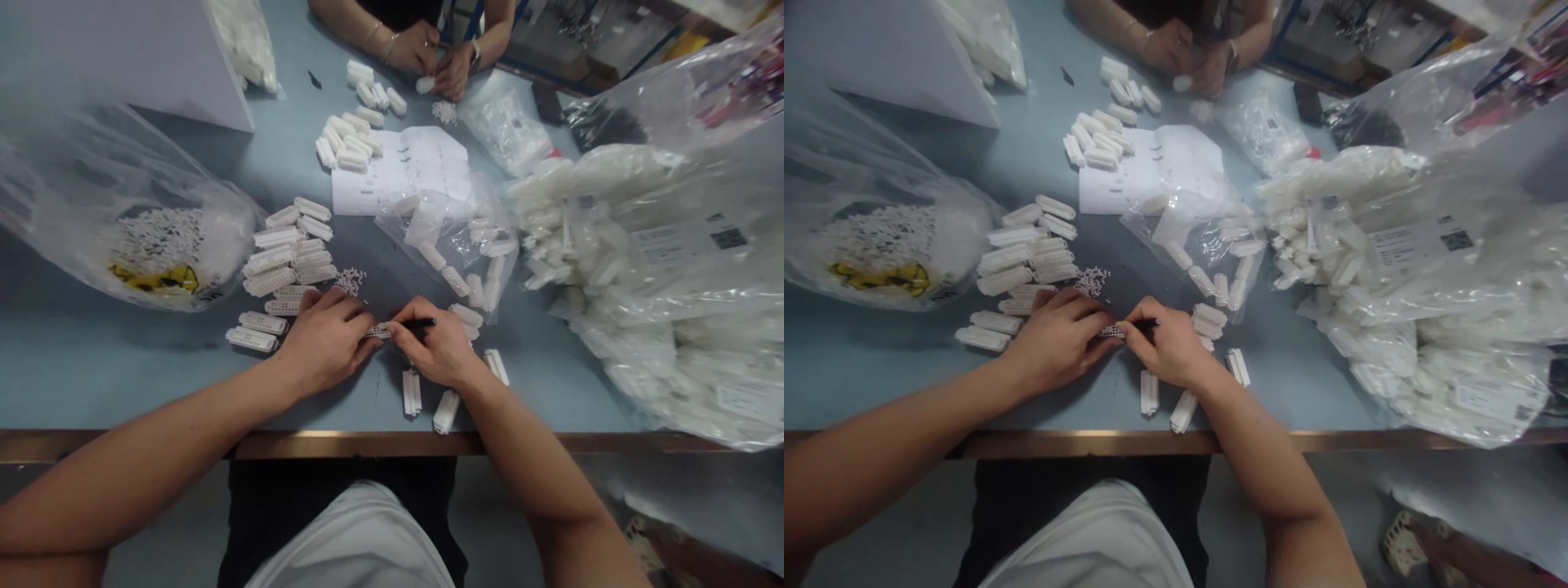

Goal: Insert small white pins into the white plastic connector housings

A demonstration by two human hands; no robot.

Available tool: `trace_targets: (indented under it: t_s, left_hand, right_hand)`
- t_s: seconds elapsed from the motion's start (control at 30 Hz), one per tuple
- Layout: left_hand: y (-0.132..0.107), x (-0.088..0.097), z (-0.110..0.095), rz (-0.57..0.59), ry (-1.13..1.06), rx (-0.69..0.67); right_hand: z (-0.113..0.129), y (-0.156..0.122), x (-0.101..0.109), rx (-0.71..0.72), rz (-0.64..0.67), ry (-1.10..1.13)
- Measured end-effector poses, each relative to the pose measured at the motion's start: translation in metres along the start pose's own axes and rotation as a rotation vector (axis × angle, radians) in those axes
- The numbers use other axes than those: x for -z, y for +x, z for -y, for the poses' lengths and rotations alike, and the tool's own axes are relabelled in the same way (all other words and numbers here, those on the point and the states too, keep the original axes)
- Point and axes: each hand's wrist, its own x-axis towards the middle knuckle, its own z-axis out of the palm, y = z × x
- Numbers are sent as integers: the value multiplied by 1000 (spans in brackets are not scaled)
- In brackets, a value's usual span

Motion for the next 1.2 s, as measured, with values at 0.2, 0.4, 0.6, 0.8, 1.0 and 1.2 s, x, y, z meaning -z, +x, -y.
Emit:
trace_targets:
  t_s: [0.2,0.4,0.6,0.8,1.0,1.2]
  left_hand:
    - [0,-2,1,-20,12,-15]
    - [0,-1,0,-8,3,-7]
    - [0,0,-1,-28,8,-9]
    - [1,0,-1,-20,9,-8]
    - [1,0,0,-16,3,-7]
    - [0,0,0,-10,7,-8]
  right_hand:
    - [-2,1,-1,62,29,-5]
    - [-3,2,-2,65,43,-1]
    - [0,0,0,-46,-63,35]
    - [0,1,-1,-34,-50,34]
    - [-2,2,-3,-1,-40,18]
    - [-1,2,-3,-5,-16,-7]
